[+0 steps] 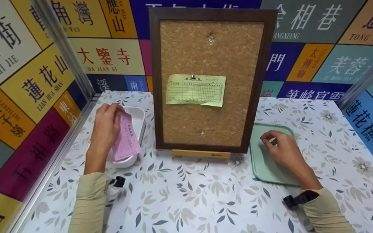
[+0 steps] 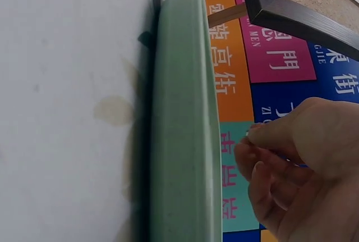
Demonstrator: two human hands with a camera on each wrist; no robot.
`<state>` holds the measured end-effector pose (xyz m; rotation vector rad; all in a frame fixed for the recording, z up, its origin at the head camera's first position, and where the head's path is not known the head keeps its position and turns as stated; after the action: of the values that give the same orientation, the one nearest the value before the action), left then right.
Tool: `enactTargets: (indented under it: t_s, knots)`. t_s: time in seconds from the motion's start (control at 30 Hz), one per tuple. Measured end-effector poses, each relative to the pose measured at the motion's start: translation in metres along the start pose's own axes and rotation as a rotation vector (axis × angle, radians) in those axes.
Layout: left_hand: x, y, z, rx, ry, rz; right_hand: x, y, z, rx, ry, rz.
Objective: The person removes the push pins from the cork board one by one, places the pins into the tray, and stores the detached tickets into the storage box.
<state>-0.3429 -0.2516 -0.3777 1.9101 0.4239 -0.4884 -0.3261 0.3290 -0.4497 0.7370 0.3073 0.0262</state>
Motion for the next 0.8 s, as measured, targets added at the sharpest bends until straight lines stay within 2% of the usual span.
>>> enactTargets:
  t_s: [0.3, 0.53, 0.8]
  knots:
    - [0.001, -0.012, 0.017, -0.059, 0.007, -0.007, 0.004, -0.017, -0.018, -0.012, -0.089, 0.183]
    - [0.003, -0.018, 0.02, -0.069, -0.023, -0.024, 0.004, -0.019, -0.021, -0.022, -0.086, 0.206]
    - [0.007, -0.033, 0.012, -0.096, -0.065, 0.012, 0.005, -0.018, -0.021, -0.015, -0.108, 0.246]
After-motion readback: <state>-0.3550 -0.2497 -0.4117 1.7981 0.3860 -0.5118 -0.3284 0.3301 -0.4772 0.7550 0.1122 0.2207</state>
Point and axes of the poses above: each hand's wrist, its own x-axis away from the middle knuckle, its own y-axis out of the back of the hand, z = x × y, the point moved 10 cm from there along -x, towards the middle knuckle, and after that the axes turned 13 degrees about -x, right-handed, at the moved point
